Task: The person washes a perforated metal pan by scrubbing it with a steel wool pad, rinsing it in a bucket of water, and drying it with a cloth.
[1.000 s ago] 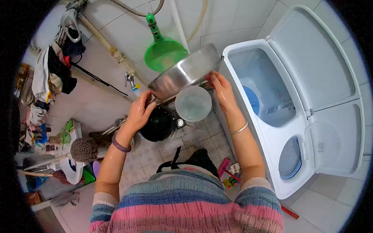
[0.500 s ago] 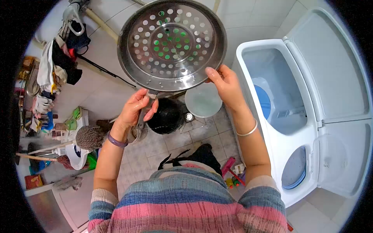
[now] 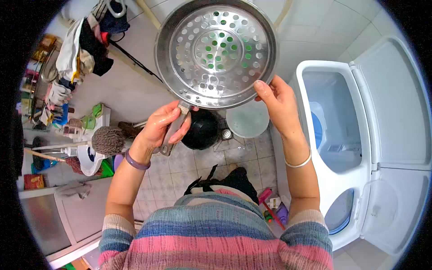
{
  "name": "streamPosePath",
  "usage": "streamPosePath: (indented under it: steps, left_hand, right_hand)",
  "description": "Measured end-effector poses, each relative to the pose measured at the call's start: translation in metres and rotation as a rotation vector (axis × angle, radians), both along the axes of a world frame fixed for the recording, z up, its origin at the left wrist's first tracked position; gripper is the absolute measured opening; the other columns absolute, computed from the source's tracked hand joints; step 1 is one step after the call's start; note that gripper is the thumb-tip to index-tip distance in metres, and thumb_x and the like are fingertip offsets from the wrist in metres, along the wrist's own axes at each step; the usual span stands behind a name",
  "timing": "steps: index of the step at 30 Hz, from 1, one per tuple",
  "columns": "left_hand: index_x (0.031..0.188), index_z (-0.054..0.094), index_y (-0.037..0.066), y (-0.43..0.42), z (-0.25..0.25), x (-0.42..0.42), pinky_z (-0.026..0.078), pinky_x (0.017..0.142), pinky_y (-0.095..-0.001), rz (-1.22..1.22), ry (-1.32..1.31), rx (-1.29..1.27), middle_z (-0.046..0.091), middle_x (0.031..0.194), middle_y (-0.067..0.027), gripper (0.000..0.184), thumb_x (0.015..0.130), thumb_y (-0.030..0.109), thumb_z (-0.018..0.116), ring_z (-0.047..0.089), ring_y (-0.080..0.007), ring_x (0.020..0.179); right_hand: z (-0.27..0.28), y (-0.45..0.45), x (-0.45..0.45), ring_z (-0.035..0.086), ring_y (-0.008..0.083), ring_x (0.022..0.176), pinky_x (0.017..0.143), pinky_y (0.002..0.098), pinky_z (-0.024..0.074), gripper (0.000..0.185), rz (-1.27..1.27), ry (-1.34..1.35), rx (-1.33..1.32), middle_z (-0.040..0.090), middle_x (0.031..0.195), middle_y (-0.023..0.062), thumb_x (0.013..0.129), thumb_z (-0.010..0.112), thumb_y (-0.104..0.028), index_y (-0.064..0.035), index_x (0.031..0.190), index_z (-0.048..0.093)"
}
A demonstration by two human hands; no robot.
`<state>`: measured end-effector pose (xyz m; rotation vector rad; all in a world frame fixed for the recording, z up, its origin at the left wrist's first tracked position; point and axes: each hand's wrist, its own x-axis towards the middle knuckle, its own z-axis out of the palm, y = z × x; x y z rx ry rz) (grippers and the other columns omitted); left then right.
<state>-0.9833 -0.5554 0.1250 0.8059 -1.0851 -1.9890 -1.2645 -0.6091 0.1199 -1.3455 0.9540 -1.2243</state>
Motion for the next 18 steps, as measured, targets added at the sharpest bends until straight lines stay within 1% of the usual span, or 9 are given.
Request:
streamPosePath:
  steps: [3, 7, 13, 14, 17, 18]
  left_hand:
    - [0.119, 0.045, -0.003, 0.005, 0.001, 0.004, 0.033, 0.038, -0.0202, 0.021, 0.013, 0.014, 0.052, 0.066, -0.0078, 0.04, 0.097, 0.03, 0.042, 0.042, -0.0082, 0.04]
    - [0.118, 0.046, -0.001, 0.011, 0.004, 0.012, 0.034, 0.039, -0.0201, 0.036, -0.024, -0.002, 0.054, 0.067, -0.0086, 0.037, 0.097, 0.03, 0.043, 0.043, -0.0083, 0.04]
    - [0.115, 0.048, 0.001, 0.021, 0.002, 0.024, 0.037, 0.042, -0.0195, 0.09, -0.096, -0.039, 0.057, 0.073, -0.011, 0.034, 0.097, 0.03, 0.044, 0.048, -0.0106, 0.044]
    - [0.115, 0.048, 0.003, 0.021, -0.002, 0.029, 0.039, 0.044, -0.0214, 0.079, -0.11, -0.043, 0.058, 0.075, -0.011, 0.034, 0.096, 0.031, 0.045, 0.05, -0.0121, 0.049]
    - [0.114, 0.048, 0.004, 0.023, -0.006, 0.036, 0.041, 0.049, -0.0236, 0.093, -0.197, -0.129, 0.058, 0.076, -0.0102, 0.034, 0.096, 0.032, 0.045, 0.051, -0.0127, 0.052]
    - [0.111, 0.05, 0.004, 0.025, -0.005, 0.037, 0.042, 0.053, -0.0248, 0.103, -0.211, -0.137, 0.058, 0.077, -0.0088, 0.034, 0.096, 0.035, 0.046, 0.051, -0.0125, 0.055]
  right_hand:
    - [-0.005, -0.003, 0.005, 0.054, 0.0107, 0.075, 0.069, 0.0254, 0.0454, 0.034, 0.017, -0.006, 0.022, 0.063, 0.088, 0.0051, 0.087, 0.061, -0.027, 0.0028, 0.103, 0.06]
    - [-0.008, -0.003, 0.013, 0.053, 0.0111, 0.073, 0.068, 0.0249, 0.0442, 0.032, 0.038, -0.004, 0.008, 0.061, 0.084, 0.0056, 0.087, 0.061, -0.027, 0.0029, 0.1, 0.06]
    - [-0.006, 0.003, 0.024, 0.051, 0.008, 0.076, 0.068, 0.023, 0.0416, 0.036, 0.06, -0.002, -0.071, 0.06, 0.087, 0.0028, 0.087, 0.062, -0.027, 0.0044, 0.104, 0.059]
    - [-0.003, 0.006, 0.026, 0.048, 0.0063, 0.076, 0.067, 0.0215, 0.0397, 0.035, 0.07, 0.003, -0.073, 0.059, 0.086, 0.0002, 0.087, 0.062, -0.025, 0.004, 0.106, 0.058]
    - [0.0, 0.011, 0.035, 0.047, 0.0055, 0.074, 0.066, 0.0201, 0.0382, 0.032, 0.065, -0.039, -0.123, 0.058, 0.086, -0.0006, 0.086, 0.064, -0.02, 0.0034, 0.107, 0.058]
    - [-0.001, 0.011, 0.031, 0.047, 0.005, 0.074, 0.066, 0.0195, 0.0382, 0.03, 0.11, -0.009, -0.108, 0.059, 0.087, -0.0006, 0.085, 0.064, -0.016, 0.0027, 0.107, 0.058]
